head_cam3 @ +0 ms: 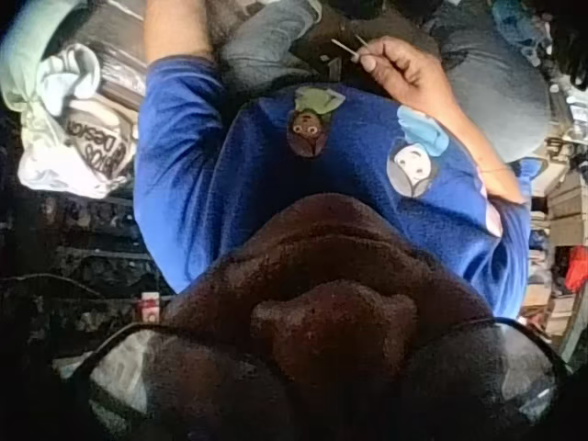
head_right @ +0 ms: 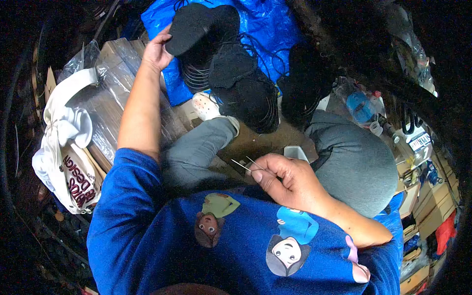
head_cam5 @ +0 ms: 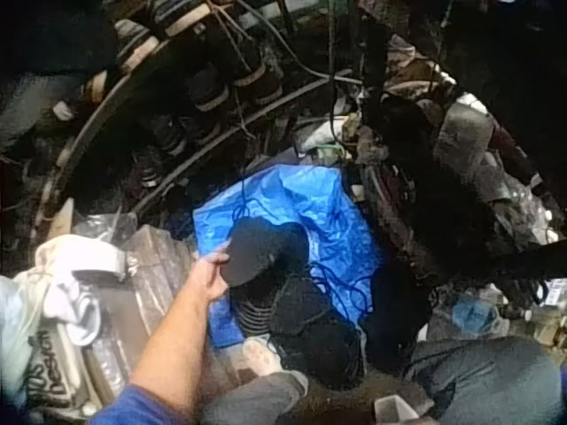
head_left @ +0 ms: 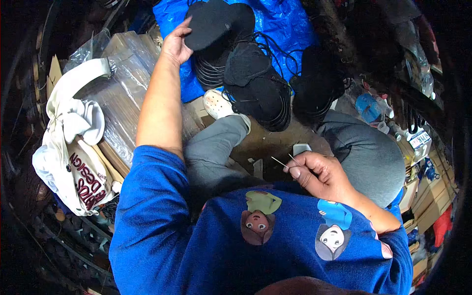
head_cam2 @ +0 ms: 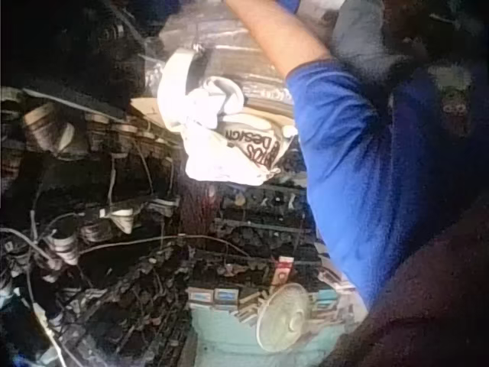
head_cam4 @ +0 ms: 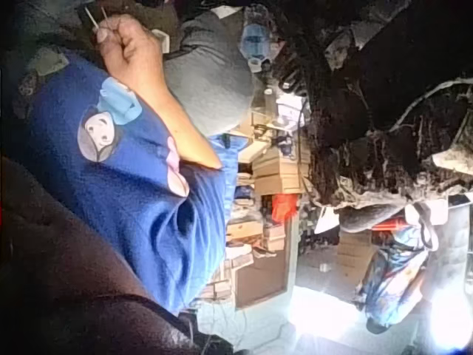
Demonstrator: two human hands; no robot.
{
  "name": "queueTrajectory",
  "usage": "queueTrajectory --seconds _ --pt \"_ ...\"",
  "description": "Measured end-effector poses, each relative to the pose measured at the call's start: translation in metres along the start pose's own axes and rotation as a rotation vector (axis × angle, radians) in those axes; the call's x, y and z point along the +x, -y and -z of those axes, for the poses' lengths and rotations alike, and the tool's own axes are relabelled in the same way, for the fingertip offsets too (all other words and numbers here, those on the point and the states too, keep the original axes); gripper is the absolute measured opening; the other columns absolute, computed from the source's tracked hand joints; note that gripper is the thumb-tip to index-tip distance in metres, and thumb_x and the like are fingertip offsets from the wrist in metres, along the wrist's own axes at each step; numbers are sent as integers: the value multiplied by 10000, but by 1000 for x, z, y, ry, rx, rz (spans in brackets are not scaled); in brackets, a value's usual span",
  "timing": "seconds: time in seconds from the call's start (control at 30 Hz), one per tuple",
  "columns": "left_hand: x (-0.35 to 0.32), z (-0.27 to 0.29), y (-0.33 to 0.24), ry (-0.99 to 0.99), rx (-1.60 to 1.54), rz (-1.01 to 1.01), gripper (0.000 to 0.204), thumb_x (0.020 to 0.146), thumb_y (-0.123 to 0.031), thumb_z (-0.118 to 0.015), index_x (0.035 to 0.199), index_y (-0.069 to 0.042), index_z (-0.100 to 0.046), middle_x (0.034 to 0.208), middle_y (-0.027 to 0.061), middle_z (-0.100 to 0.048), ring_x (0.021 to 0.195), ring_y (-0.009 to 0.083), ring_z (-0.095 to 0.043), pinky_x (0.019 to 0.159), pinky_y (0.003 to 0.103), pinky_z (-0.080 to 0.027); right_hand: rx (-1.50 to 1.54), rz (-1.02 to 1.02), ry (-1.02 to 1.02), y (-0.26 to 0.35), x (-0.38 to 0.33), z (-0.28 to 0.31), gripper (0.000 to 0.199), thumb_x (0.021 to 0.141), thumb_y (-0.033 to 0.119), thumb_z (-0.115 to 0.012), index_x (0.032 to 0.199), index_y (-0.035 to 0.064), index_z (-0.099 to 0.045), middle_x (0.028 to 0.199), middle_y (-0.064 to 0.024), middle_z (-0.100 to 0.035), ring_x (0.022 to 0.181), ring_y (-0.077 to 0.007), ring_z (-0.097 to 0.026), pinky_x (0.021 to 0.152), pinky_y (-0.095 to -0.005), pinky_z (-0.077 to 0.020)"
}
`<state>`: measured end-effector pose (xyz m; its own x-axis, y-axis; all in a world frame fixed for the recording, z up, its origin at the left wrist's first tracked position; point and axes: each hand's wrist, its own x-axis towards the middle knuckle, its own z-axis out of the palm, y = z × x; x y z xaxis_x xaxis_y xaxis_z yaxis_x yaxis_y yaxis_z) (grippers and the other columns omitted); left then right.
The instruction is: Sorting and preparing stacks of black shoe insoles using a needle and string.
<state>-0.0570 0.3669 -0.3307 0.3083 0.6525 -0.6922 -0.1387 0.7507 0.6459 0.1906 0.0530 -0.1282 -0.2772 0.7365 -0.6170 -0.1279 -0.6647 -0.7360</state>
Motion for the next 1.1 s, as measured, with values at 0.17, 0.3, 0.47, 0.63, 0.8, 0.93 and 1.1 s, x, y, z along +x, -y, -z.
queueTrajectory --seconds 0.17,0.3,0.47,0.63,0.8,0.93,1.1 --pt "-1 6 49 -327 1584 -656 509 683 -195 -690 1142 -30 -543 1114 186 -566 1028 338 -538 906 398 -426 25 22 -14 -2 2 -2 116 896 104 -552 948 10 -599 742 36 -547 683 -27 -457 611 -184 -375" --pt "-41 -33 95 517 2137 -655 519 635 -206 -732 1108 -114 -539 1248 96 -466 1148 312 -440 938 433 -374 8 -13 -1 -3 2 1 116 880 127 -567 944 32 -583 756 -50 -599 711 -94 -563 651 -240 -445" --pt "-36 -22 122 532 2252 -862 351 733 -203 -618 1071 -131 -560 1224 84 -483 1154 280 -430 945 447 -350 10 -26 8 -2 1 1 115 884 131 -559 946 37 -585 755 -41 -597 708 -90 -559 648 -240 -444" --pt "-23 -17 107 268 1626 -736 182 775 -196 -534 841 -72 -650 808 137 -646 794 321 -615 801 429 -463 61 -22 20 1 2 0 118 894 113 -547 960 24 -587 764 -4 -572 707 -57 -510 636 -210 -407" --pt "6 6 85 -187 735 -105 219 841 -12 -502 1035 27 -597 835 110 -650 696 161 -655 603 270 -508 27 1 18 -2 1 0 123 886 135 -556 942 30 -584 755 -44 -604 705 -96 -570 645 -238 -447" --pt "13 21 83 -195 767 -99 253 838 12 -484 1076 57 -558 886 129 -648 681 174 -658 606 262 -514 -4 41 -4 -4 1 0 121 886 133 -554 944 30 -583 764 -49 -612 709 -107 -583 651 -240 -453" --pt "12 22 82 -174 715 -103 231 833 21 -479 1036 48 -586 888 120 -649 681 160 -652 626 254 -510 -18 13 3 1 2 1 119 884 135 -557 940 32 -581 767 -49 -614 708 -117 -591 651 -244 -456"
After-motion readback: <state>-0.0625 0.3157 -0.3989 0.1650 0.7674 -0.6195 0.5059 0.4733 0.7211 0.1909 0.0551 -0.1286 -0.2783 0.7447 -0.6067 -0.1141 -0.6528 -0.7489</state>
